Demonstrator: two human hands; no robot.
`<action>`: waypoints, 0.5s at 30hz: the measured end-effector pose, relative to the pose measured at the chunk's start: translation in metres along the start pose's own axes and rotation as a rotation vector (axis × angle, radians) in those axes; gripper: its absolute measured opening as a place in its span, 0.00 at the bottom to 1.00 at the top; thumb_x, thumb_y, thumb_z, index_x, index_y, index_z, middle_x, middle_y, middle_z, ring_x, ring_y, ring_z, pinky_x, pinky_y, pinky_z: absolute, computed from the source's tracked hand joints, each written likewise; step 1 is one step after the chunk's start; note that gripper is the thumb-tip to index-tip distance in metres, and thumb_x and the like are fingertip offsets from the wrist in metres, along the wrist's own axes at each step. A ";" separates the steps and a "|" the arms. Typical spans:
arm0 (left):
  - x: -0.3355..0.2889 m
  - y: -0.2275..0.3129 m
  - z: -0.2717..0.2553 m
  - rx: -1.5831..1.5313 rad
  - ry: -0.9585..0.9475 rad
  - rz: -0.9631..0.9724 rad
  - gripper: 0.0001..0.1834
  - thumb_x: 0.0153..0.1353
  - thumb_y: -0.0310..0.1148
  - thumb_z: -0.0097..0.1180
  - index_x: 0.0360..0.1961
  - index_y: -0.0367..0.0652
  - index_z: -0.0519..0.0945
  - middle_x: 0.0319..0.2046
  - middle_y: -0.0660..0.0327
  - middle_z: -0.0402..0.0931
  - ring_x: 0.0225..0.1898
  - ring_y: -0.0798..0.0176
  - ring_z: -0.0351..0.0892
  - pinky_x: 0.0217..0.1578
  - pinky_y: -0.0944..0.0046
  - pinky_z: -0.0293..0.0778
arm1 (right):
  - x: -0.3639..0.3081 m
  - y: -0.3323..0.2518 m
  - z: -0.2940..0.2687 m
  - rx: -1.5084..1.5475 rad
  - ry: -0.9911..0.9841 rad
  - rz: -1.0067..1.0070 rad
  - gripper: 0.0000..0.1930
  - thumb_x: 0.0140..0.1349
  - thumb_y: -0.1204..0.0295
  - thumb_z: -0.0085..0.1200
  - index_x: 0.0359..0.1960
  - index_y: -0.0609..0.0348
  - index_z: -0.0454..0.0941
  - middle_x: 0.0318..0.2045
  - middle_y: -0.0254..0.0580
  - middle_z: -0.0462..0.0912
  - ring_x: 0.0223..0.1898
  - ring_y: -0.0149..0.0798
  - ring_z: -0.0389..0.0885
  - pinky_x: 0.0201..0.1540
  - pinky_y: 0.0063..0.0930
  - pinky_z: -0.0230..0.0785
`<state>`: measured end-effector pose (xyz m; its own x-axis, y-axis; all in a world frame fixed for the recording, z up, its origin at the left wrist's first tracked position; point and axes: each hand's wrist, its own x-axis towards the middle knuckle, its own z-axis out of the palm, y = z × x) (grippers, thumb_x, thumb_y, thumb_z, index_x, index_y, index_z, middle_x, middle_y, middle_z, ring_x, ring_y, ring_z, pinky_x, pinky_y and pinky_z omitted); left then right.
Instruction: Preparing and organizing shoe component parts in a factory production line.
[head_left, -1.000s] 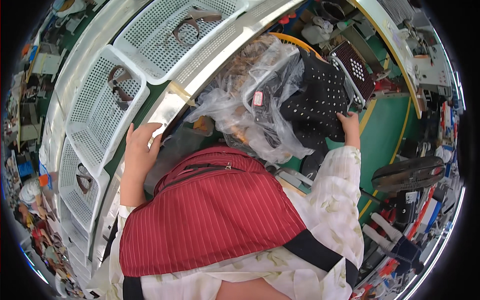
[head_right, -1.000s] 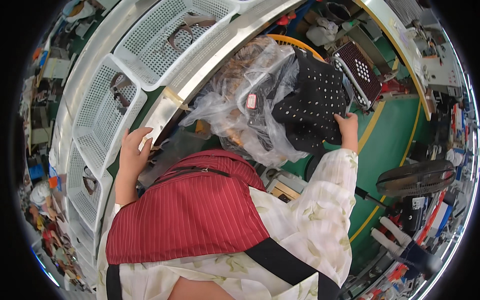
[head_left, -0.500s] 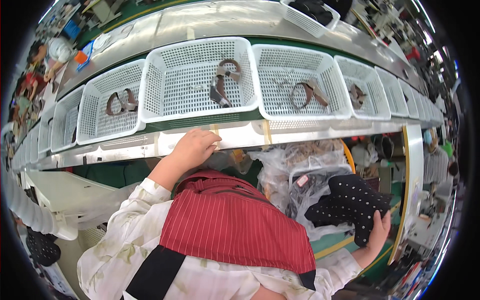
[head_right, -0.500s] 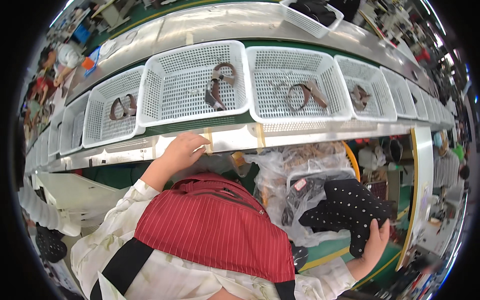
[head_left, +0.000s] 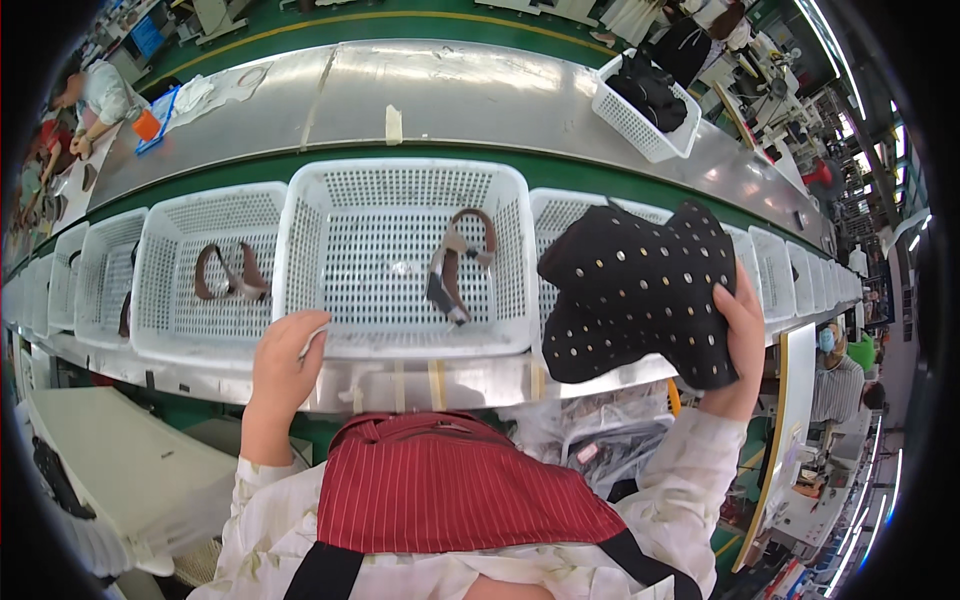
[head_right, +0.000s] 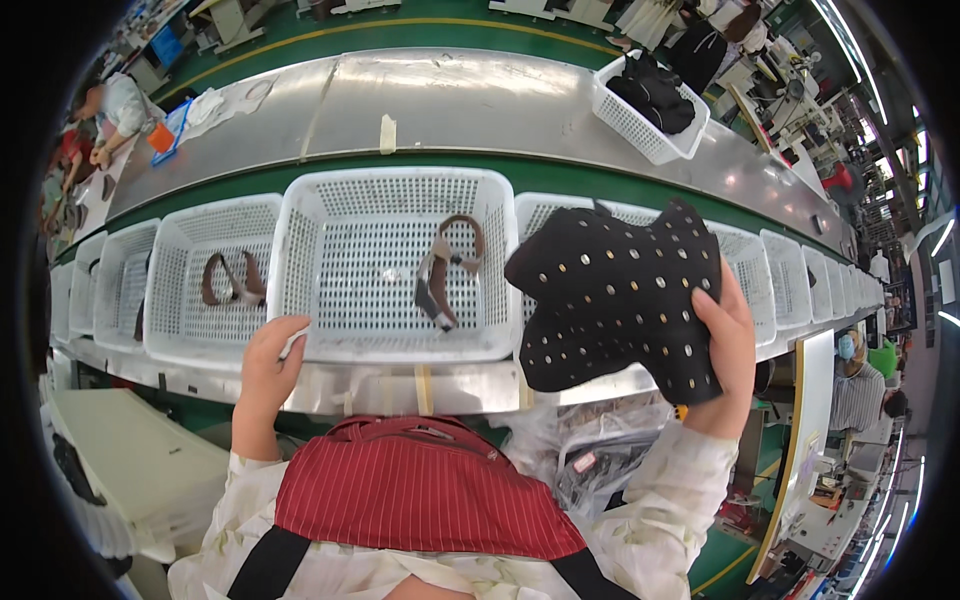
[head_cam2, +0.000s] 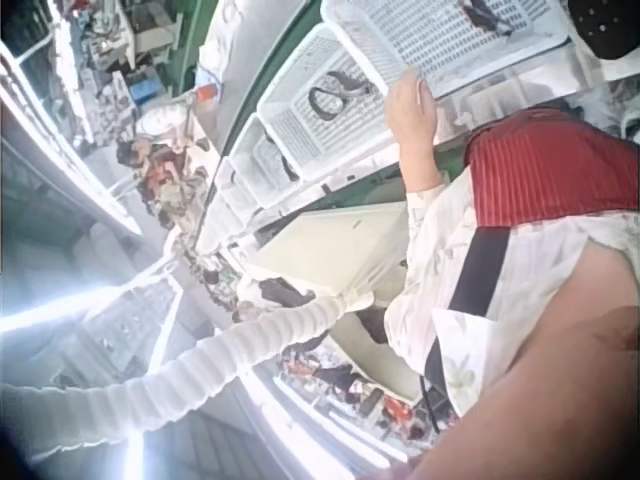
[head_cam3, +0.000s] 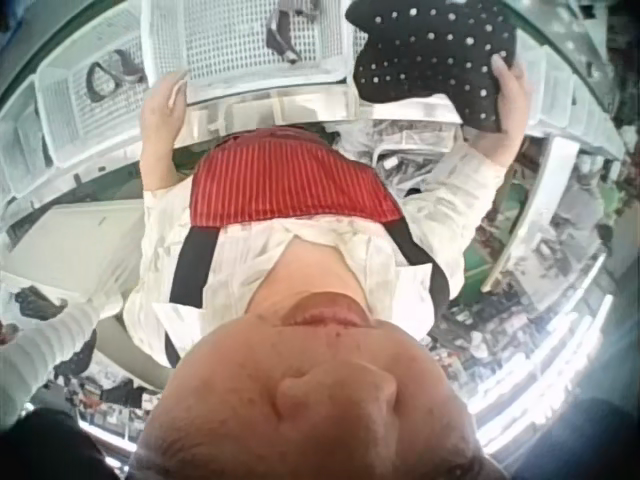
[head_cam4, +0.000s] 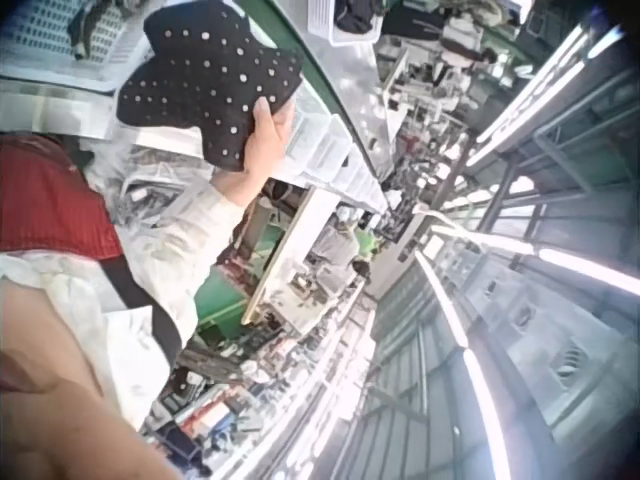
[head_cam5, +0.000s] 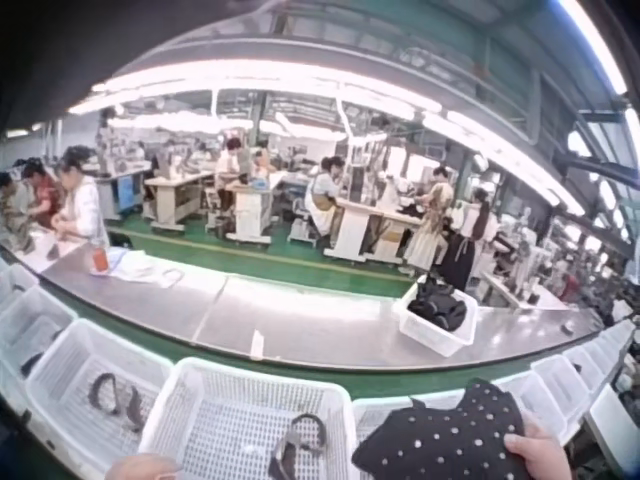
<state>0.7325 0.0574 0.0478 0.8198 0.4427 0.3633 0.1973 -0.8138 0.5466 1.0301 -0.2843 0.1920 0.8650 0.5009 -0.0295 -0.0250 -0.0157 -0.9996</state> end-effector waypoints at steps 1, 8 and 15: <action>0.012 -0.001 -0.003 -0.015 -0.006 -0.033 0.13 0.50 0.20 0.56 0.39 0.41 0.78 0.38 0.55 0.78 0.41 0.51 0.76 0.43 0.58 0.70 | 0.023 -0.001 0.003 0.012 -0.037 -0.018 0.30 0.53 0.74 0.50 0.59 0.71 0.59 0.51 0.50 0.73 0.49 0.38 0.75 0.52 0.27 0.66; 0.063 -0.023 0.006 0.095 0.005 -0.039 0.14 0.49 0.19 0.55 0.39 0.39 0.78 0.38 0.55 0.78 0.40 0.51 0.75 0.42 0.58 0.70 | 0.208 -0.004 0.004 -0.197 0.046 -0.198 0.28 0.56 0.74 0.49 0.60 0.67 0.60 0.49 0.46 0.74 0.46 0.37 0.77 0.48 0.25 0.70; 0.072 -0.034 0.022 0.221 0.002 -0.154 0.13 0.49 0.18 0.54 0.39 0.39 0.77 0.36 0.55 0.77 0.39 0.51 0.75 0.40 0.58 0.70 | 0.361 0.016 -0.064 0.169 0.190 -0.372 0.20 0.61 0.77 0.45 0.56 0.54 0.63 0.44 0.46 0.77 0.38 0.42 0.81 0.36 0.35 0.78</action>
<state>0.7964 0.1084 0.0390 0.7700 0.5679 0.2907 0.4322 -0.7995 0.4172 1.3740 -0.1593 0.1658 0.9070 0.2776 0.3167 0.2369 0.2852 -0.9287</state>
